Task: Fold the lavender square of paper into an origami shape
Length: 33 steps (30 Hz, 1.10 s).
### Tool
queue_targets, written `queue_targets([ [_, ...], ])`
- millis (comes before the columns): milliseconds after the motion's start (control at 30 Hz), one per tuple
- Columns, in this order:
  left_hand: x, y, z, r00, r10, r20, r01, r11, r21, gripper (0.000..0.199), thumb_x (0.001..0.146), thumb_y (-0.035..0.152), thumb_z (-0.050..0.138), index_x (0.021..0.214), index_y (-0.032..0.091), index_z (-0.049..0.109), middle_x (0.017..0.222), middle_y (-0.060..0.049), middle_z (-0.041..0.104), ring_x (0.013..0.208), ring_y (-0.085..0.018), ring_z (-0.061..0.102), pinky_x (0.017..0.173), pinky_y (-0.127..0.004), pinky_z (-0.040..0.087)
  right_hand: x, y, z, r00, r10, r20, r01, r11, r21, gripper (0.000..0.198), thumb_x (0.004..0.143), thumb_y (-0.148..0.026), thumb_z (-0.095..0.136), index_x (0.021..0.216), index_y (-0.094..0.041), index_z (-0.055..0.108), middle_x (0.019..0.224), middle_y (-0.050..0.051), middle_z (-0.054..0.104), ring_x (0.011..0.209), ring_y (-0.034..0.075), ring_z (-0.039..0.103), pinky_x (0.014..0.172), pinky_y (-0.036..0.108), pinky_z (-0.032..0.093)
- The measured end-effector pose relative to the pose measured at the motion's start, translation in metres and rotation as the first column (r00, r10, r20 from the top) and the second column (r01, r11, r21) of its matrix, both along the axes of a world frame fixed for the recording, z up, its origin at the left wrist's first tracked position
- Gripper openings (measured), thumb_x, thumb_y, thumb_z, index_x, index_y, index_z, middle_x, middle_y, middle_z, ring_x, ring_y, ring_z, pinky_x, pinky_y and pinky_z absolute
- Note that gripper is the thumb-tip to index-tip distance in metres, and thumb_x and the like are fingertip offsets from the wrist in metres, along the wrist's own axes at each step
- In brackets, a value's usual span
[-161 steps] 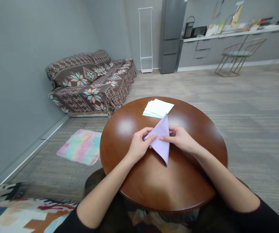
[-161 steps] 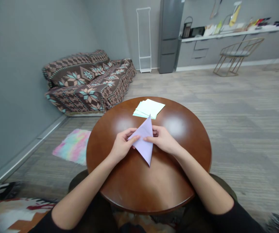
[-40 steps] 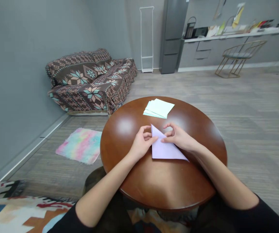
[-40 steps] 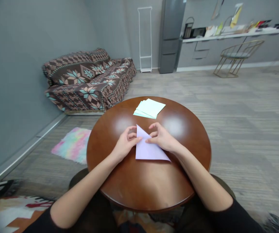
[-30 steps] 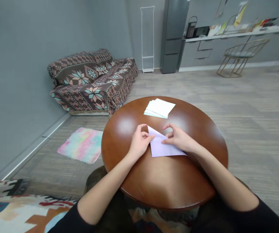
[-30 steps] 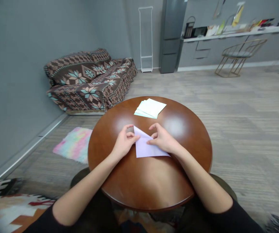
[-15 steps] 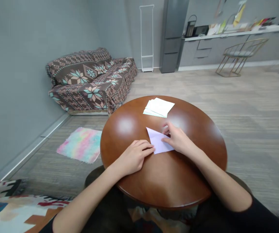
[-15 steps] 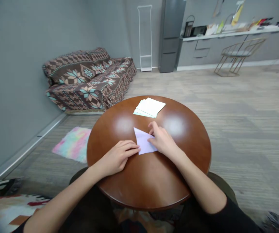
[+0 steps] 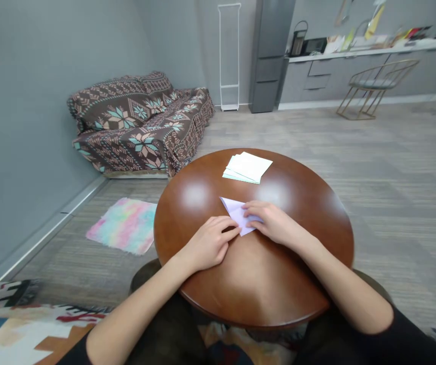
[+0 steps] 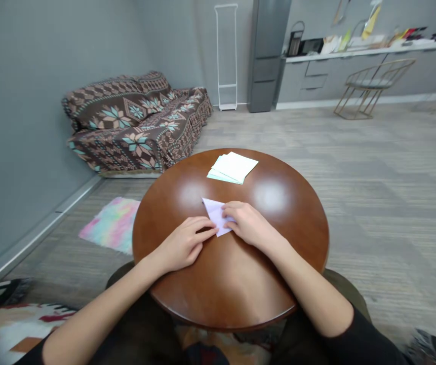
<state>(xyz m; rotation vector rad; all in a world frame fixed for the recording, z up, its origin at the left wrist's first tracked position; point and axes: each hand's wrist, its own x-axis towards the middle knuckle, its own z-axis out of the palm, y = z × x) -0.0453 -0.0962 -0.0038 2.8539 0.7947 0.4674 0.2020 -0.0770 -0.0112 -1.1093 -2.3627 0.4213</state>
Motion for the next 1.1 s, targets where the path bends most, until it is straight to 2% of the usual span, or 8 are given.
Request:
queue_targets([
  [267,-0.001,0.000,-0.004,0.999,0.007,0.050,-0.008,1.000,0.027,0.046,0.085,0.004,0.048,0.125,0.016,0.066,0.129,-0.011,0.066,0.122,-0.025,0.058,0.108,-0.042,0.047,0.000,-0.001,-0.002,0.999,-0.038,0.023,0.038,0.999,0.006,0.033,0.090,-0.020,0.067,0.123,-0.017,0.069,0.143,0.018,0.060,0.132,0.032,0.057,0.111,0.050,0.046],
  [467,-0.004,0.001,-0.005,0.997,-0.013,0.075,0.013,1.000,0.006,0.046,0.086,0.005,0.047,0.125,0.018,0.068,0.128,-0.010,0.067,0.121,-0.024,0.058,0.108,-0.043,0.048,-0.002,-0.004,0.003,0.999,-0.039,0.031,0.039,0.999,-0.007,0.043,0.089,-0.028,0.072,0.130,-0.015,0.066,0.145,0.019,0.058,0.134,0.033,0.056,0.113,0.049,0.044],
  [633,-0.004,-0.018,0.000,0.997,0.023,0.075,-0.019,0.999,-0.047,0.049,0.086,0.005,0.045,0.128,0.019,0.066,0.135,-0.010,0.062,0.130,-0.024,0.054,0.115,-0.044,0.044,-0.004,-0.007,0.003,0.995,-0.075,0.068,0.076,0.997,-0.014,0.045,0.087,-0.029,0.073,0.131,-0.017,0.065,0.147,0.018,0.057,0.136,0.033,0.054,0.113,0.050,0.043],
  [800,0.001,-0.050,0.006,0.992,0.125,-0.009,-0.125,0.990,-0.060,0.053,0.090,0.014,0.049,0.141,0.021,0.055,0.144,-0.012,0.054,0.140,-0.029,0.045,0.122,-0.058,0.031,-0.010,-0.015,0.009,0.957,-0.217,0.194,0.215,0.976,0.030,0.046,0.085,-0.038,0.076,0.126,-0.018,0.066,0.138,0.016,0.063,0.126,0.035,0.059,0.101,0.054,0.048],
  [900,0.003,-0.055,0.006,0.989,0.142,-0.046,-0.145,0.988,-0.061,0.056,0.090,0.016,0.049,0.146,0.020,0.049,0.147,-0.013,0.053,0.141,-0.029,0.043,0.122,-0.058,0.030,-0.014,-0.022,0.015,0.909,-0.311,0.278,0.305,0.950,0.068,0.047,0.084,-0.045,0.076,0.119,-0.015,0.068,0.124,0.018,0.068,0.113,0.037,0.063,0.090,0.052,0.052],
  [967,0.004,-0.054,0.006,0.988,0.147,-0.054,-0.150,0.987,-0.058,0.057,0.091,0.017,0.048,0.148,0.019,0.047,0.147,-0.013,0.052,0.141,-0.029,0.043,0.123,-0.057,0.030,-0.015,-0.025,0.017,0.888,-0.358,0.288,0.335,0.934,0.128,0.046,0.084,-0.046,0.076,0.115,-0.014,0.069,0.126,0.021,0.066,0.114,0.039,0.062,0.089,0.054,0.052],
  [1033,0.004,-0.053,0.006,0.987,0.147,-0.059,-0.151,0.987,-0.054,0.058,0.091,0.018,0.048,0.148,0.018,0.046,0.147,-0.013,0.052,0.140,-0.029,0.044,0.123,-0.057,0.030,-0.016,-0.025,0.017,0.908,-0.317,0.272,0.266,0.941,0.208,0.038,0.085,-0.042,0.076,0.110,-0.014,0.071,0.139,0.022,0.059,0.126,0.041,0.056,0.098,0.059,0.047],
  [1100,0.004,-0.052,0.006,0.987,0.148,-0.064,-0.151,0.987,-0.051,0.057,0.091,0.019,0.049,0.148,0.018,0.047,0.147,-0.013,0.053,0.140,-0.029,0.044,0.123,-0.057,0.031,-0.016,-0.023,0.016,0.948,-0.174,0.266,0.106,0.962,0.251,0.019,0.089,-0.030,0.071,0.103,-0.016,0.074,0.145,0.019,0.057,0.136,0.039,0.050,0.110,0.061,0.038],
])
